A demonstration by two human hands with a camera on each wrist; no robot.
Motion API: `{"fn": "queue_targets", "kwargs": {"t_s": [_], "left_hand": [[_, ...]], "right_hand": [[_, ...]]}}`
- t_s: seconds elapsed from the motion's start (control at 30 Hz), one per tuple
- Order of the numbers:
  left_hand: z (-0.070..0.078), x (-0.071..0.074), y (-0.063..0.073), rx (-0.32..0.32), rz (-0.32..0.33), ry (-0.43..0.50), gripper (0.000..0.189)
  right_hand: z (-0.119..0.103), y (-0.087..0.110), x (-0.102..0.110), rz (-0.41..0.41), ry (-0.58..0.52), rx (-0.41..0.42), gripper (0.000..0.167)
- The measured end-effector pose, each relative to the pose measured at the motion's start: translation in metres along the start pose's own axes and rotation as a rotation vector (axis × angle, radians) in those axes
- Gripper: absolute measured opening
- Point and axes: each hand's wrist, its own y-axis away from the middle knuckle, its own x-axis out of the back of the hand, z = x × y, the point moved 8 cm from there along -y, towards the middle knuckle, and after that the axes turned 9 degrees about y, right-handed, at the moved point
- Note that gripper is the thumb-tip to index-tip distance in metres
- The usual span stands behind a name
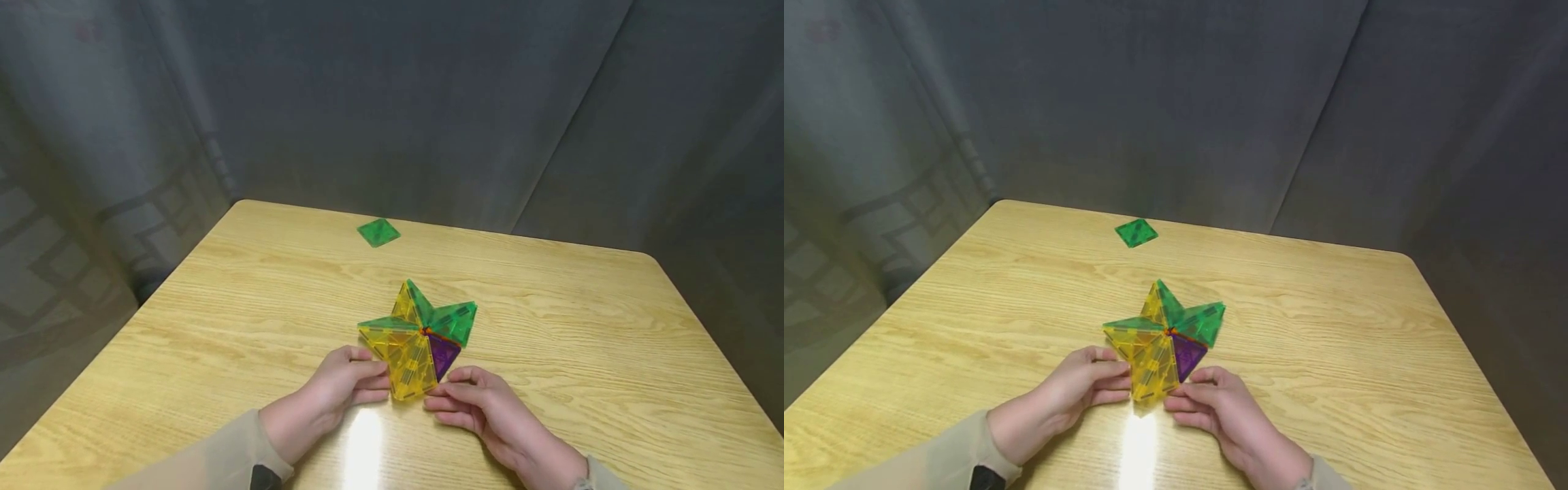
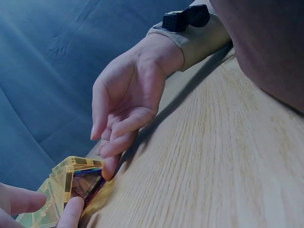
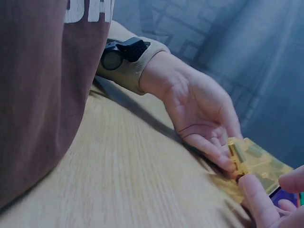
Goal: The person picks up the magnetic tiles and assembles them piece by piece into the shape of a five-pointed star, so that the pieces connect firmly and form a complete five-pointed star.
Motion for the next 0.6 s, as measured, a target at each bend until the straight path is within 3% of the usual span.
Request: {"fn": "queue_targets", "kwargs": {"t_s": [0.13,0.23,0.37,0.47,0.6], "left_hand": [[0.001,0.0,0.002,0.003,-0.01,-0.003,0.048],[0.004,0.002,0.002,0.001,-0.013,0.004,0.046],[0.01,0.007,0.0,-0.018,0.006,0.017,0.044],[0.017,0.014,-0.003,-0.049,0.04,0.024,0.045],[0.028,0.022,-0.007,-0.092,0.087,0.004,0.047]], "right_hand": [[-0.004,0.006,0.001,-0.03,0.015,0.005,0.038],[-0.007,0.008,0.008,-0.001,0.056,0.026,0.038],[-0.017,0.007,0.034,0.194,0.085,0.077,0.041],[-0.026,0.004,0.052,0.296,0.065,0.103,0.055],[-0.033,-0.006,0.055,0.208,0.034,0.131,0.07]]}}
